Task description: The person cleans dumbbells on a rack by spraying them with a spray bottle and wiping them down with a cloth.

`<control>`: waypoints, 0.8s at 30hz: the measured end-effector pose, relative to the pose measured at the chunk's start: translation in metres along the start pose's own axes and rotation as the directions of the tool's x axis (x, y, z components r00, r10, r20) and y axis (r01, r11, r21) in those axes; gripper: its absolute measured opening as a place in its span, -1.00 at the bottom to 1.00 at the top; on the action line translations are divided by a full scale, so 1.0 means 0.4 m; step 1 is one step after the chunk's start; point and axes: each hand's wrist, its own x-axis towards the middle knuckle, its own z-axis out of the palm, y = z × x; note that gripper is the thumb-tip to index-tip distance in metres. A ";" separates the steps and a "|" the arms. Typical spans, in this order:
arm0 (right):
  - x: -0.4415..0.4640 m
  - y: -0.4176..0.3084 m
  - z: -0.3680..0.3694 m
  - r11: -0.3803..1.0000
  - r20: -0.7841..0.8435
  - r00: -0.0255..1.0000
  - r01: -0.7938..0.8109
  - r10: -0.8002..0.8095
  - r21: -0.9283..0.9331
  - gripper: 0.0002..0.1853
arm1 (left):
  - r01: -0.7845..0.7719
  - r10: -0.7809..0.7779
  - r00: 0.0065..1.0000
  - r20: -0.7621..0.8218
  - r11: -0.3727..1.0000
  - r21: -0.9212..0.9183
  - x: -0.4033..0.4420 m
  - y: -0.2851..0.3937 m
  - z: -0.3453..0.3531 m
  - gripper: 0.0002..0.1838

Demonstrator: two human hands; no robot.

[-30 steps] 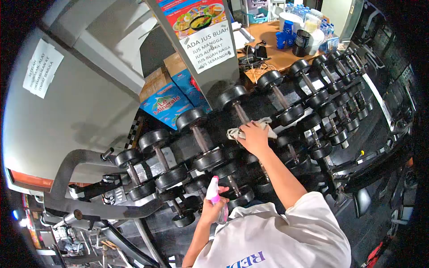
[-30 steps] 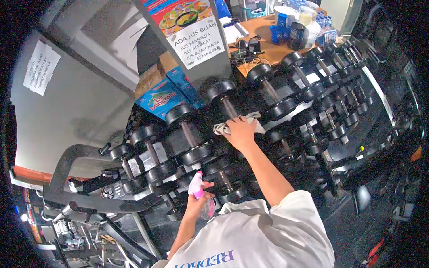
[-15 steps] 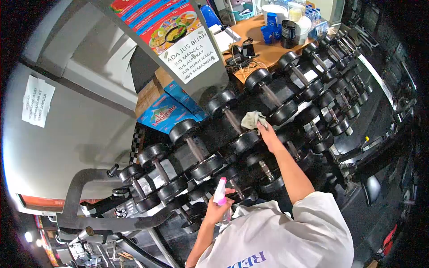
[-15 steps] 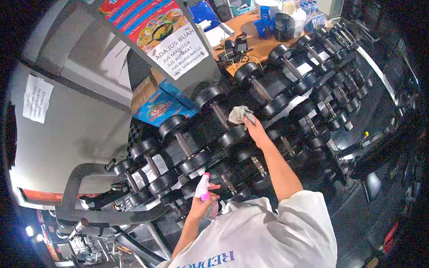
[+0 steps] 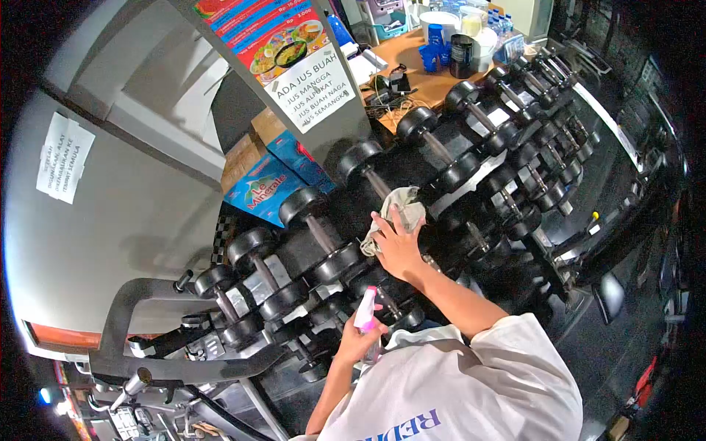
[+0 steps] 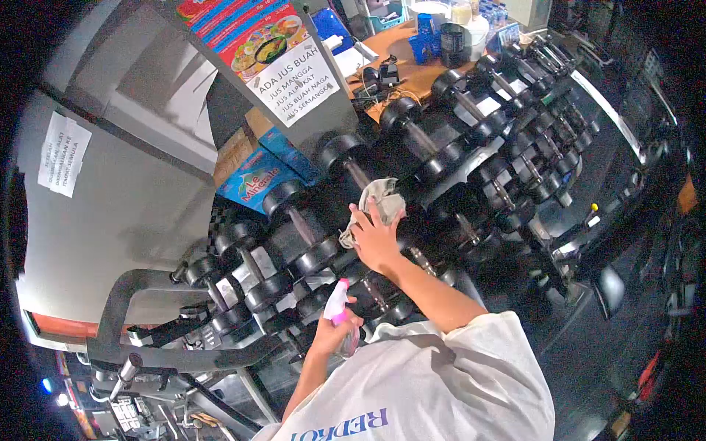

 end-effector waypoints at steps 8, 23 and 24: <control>-0.096 0.127 0.080 0.952 -0.005 0.954 0.300 -0.300 -0.058 -0.51 | -0.081 0.080 0.996 0.029 0.996 0.024 -0.140 -0.013 -0.044 -0.49; -0.613 -0.153 0.187 0.211 0.521 0.835 -0.549 0.174 0.809 -0.49 | -0.056 0.073 0.994 -0.080 0.978 0.201 -0.365 -0.166 -0.062 -0.49; -0.643 -0.154 0.192 0.179 0.555 0.819 -0.573 0.144 0.800 -0.48 | -0.065 0.074 0.997 -0.033 0.971 0.232 -0.373 -0.157 -0.050 -0.47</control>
